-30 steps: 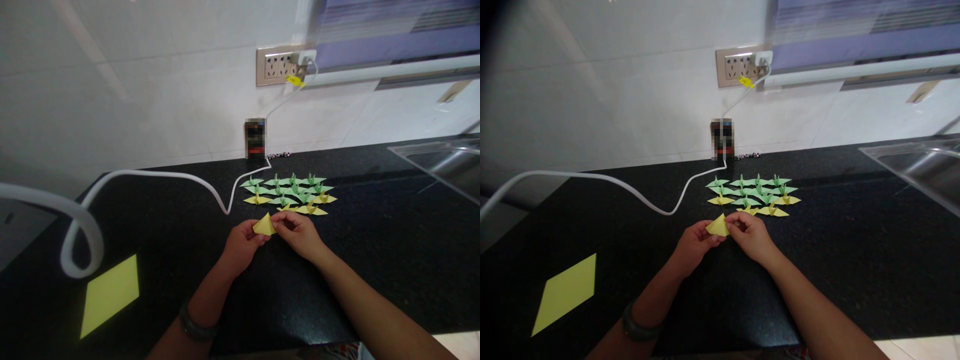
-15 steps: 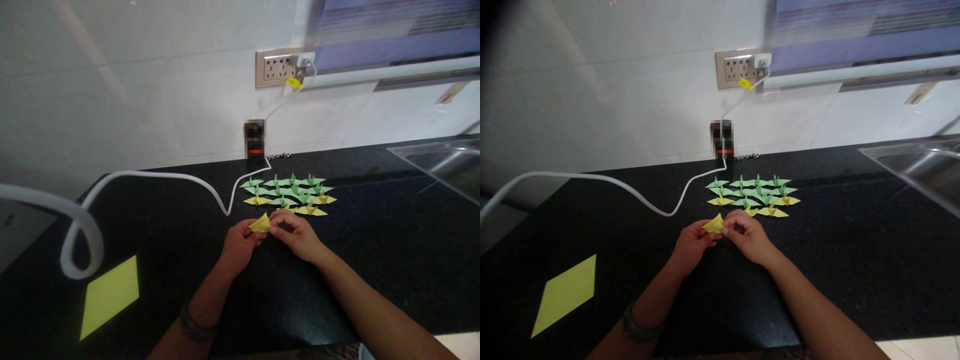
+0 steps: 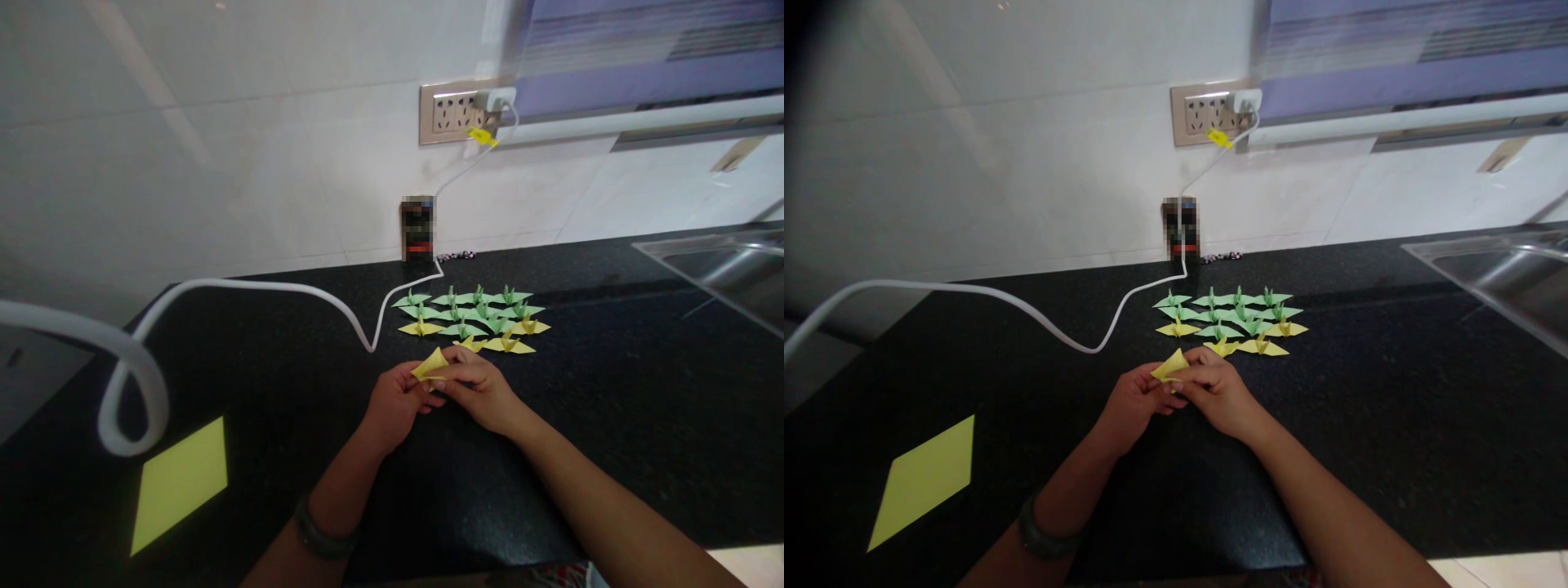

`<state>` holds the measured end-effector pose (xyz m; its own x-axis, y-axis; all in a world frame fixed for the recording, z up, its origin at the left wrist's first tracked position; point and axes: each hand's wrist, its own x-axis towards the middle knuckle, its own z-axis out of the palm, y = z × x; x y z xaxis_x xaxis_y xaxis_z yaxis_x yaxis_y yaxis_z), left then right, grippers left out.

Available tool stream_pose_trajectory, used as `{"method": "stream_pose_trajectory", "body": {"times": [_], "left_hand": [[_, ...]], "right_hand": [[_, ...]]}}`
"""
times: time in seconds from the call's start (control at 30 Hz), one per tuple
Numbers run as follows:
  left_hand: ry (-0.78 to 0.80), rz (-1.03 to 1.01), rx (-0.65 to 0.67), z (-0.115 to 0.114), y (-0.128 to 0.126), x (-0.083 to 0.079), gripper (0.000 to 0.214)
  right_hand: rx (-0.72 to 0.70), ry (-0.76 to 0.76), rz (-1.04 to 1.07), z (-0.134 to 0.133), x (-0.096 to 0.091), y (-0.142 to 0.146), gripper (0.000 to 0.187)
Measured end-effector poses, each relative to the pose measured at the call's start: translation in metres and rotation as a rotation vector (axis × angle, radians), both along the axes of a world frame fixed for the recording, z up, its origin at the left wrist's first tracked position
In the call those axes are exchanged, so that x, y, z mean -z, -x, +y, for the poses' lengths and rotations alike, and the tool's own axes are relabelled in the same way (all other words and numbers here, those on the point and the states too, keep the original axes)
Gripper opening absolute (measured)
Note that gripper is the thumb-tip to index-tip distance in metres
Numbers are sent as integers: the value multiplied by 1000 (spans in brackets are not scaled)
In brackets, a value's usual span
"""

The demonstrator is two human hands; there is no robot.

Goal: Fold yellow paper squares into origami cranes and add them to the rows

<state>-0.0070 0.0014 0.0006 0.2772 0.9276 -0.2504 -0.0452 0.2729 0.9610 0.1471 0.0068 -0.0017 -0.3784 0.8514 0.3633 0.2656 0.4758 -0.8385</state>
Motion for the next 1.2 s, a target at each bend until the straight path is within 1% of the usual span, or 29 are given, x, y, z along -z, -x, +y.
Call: {"method": "stream_pose_trajectory", "body": {"times": [0.1,0.17,0.23,0.37,0.5,0.57,0.7,0.87,1.07,1.2], "left_hand": [[-13,-22,-50,0,0,-2,29],[-7,-73,-70,0,0,-4,27],[18,-128,-73,0,0,-5,27],[80,-231,-38,0,1,-3,31],[151,-380,-31,1,5,0,25],[168,-424,-37,1,5,1,23],[121,-379,-28,-1,3,2,27],[65,-325,-54,-3,1,5,29],[59,-329,-97,-3,-1,3,32],[68,-308,-128,-3,-3,2,33]], "right_hand": [[-72,-5,-8,-2,-5,-1,22],[-90,14,9,-4,-8,-1,23],[-58,44,18,-4,-9,1,26],[51,51,0,-4,-6,5,17],[110,69,23,-5,-2,6,15],[126,85,43,-6,-2,6,15],[128,88,55,-7,-3,6,16],[73,19,20,-7,-8,7,19],[12,23,-38,-10,-15,7,28],[18,28,-35,-10,-14,8,26]]}}
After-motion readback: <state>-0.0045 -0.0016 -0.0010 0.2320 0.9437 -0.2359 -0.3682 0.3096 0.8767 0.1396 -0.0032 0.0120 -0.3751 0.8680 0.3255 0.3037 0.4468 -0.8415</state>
